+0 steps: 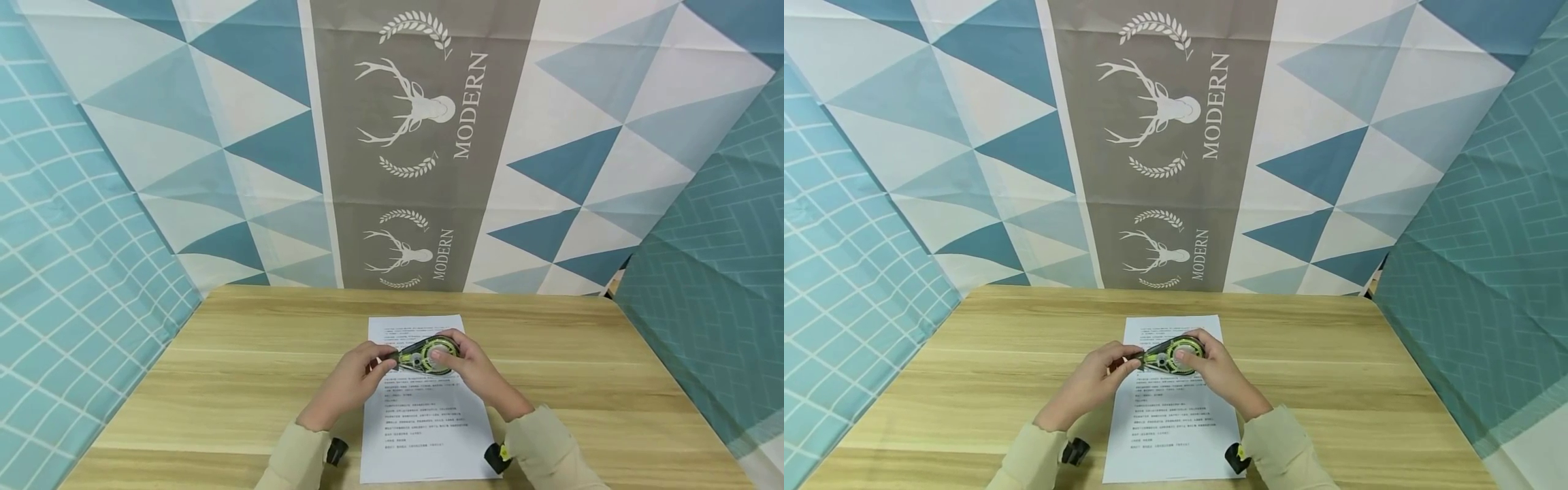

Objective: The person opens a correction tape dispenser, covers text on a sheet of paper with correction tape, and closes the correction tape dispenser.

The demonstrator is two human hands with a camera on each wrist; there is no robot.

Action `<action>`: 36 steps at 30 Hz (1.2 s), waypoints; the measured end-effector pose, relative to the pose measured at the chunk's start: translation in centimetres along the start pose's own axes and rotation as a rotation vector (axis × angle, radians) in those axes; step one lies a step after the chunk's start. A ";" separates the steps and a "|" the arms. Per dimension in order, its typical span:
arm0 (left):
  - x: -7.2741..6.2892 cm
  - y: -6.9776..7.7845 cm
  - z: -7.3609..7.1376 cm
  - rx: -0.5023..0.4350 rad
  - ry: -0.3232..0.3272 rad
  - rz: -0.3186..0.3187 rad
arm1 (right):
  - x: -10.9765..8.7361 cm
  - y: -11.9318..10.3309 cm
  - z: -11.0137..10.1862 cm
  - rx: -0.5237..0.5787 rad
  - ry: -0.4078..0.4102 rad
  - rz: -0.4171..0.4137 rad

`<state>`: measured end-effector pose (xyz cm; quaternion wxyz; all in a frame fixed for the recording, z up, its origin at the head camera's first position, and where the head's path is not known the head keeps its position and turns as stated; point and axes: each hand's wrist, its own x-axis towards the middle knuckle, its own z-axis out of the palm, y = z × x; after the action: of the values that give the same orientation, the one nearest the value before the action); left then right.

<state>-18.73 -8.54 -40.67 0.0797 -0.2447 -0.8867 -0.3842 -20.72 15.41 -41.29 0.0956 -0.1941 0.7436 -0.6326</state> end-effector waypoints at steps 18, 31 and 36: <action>-0.7 -1.1 -1.1 -0.010 0.043 -0.134 | -0.5 0.0 -0.5 0.038 0.049 0.022; -1.7 -2.9 -2.5 0.031 0.059 -0.199 | -1.2 1.0 -2.0 0.069 0.082 0.037; -2.2 -3.7 -3.2 0.025 0.039 -0.282 | -1.5 1.1 -2.4 0.061 0.095 0.050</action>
<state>-18.77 -13.85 -41.51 0.0451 -0.1094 -0.9153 -0.3850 -20.50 18.28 -42.09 0.0819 -0.1420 0.7323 -0.6610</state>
